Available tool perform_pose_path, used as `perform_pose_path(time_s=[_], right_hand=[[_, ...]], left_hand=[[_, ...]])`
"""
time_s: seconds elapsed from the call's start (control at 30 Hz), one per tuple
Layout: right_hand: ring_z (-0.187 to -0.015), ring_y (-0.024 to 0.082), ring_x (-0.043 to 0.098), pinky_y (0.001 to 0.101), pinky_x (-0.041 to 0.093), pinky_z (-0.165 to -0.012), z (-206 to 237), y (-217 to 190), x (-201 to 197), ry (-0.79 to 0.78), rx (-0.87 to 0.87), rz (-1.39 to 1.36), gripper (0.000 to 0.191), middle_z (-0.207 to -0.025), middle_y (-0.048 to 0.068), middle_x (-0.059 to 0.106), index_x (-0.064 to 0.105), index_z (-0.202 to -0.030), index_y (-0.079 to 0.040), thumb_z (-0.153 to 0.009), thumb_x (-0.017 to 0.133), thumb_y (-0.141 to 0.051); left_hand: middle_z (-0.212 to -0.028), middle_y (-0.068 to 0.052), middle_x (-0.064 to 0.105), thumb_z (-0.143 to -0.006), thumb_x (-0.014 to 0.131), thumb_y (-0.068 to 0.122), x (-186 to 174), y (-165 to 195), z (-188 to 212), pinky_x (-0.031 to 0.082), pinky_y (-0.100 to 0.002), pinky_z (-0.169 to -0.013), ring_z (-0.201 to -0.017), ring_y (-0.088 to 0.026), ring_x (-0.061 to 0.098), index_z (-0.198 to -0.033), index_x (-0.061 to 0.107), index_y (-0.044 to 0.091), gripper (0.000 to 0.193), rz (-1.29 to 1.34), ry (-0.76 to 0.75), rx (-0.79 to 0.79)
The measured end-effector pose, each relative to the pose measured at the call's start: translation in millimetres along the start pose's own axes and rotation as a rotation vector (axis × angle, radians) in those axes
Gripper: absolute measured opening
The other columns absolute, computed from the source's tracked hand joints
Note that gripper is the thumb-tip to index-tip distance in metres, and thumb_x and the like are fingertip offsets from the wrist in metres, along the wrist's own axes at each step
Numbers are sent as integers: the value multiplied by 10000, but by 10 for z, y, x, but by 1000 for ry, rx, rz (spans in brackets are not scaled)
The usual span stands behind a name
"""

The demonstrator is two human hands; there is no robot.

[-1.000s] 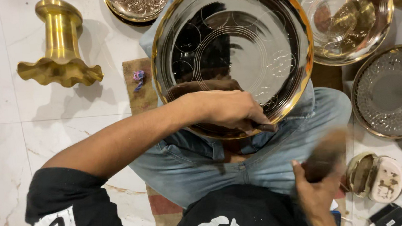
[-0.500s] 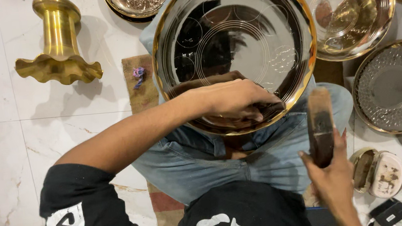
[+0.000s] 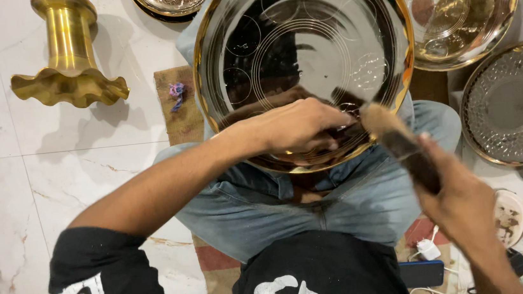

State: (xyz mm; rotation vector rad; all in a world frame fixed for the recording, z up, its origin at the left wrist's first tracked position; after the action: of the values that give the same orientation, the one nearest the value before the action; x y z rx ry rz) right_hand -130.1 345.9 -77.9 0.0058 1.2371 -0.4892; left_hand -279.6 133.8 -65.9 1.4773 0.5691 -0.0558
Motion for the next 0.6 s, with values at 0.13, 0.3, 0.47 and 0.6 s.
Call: perform_pose_path(time_s=[0.13,0.3,0.47,0.6], right_hand=[[-944,354,672,457,554,-812,-182,-321,-448,182,-239,-250,695,-1083,203,652,441,-1461,-170,-849,768,-212],[-926,365,729,484,568,-800,-376,-452,-648,47,-203,130,805,-1037,166,736,489,-1542,-268,-801,804,-257],[-860,366,731,457,577,-738,-598,-871,-866,12,-284,96,884,-1019,197,712,393,-1626,-202,-835,779,-294],[-772,191,718,330,607,-643,-733,-1286,-753,-242,-426,761,738,-977,67,669,301,-1668,-369,-1007,605,-243]], left_hand=[[-1038,-169,719,-858,744,120,-91,28,100,550,-458,-849,-967,-371,705,-1337,616,43,502,-69,191,-4],[-988,-139,698,-963,676,99,-342,110,509,584,-381,-805,-890,-283,719,-1251,606,48,301,-94,722,-204],[-958,-127,705,-979,720,169,-65,183,982,587,-353,-775,-873,-234,727,-1219,522,-5,357,84,1117,-523],[-1004,-175,704,-960,699,118,89,154,996,572,-387,-819,-913,-293,725,-1275,526,-31,390,38,1183,-588]])
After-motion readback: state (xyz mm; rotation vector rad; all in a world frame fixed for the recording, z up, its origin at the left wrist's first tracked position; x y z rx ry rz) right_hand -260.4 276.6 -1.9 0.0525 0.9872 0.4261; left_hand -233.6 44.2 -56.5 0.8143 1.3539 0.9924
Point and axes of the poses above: each hand's wrist, its own z-axis away from the middle knuckle, its own x-axis out of the palm, y = z × x, the point moved 9 cm from there along -z, towards the middle knuckle
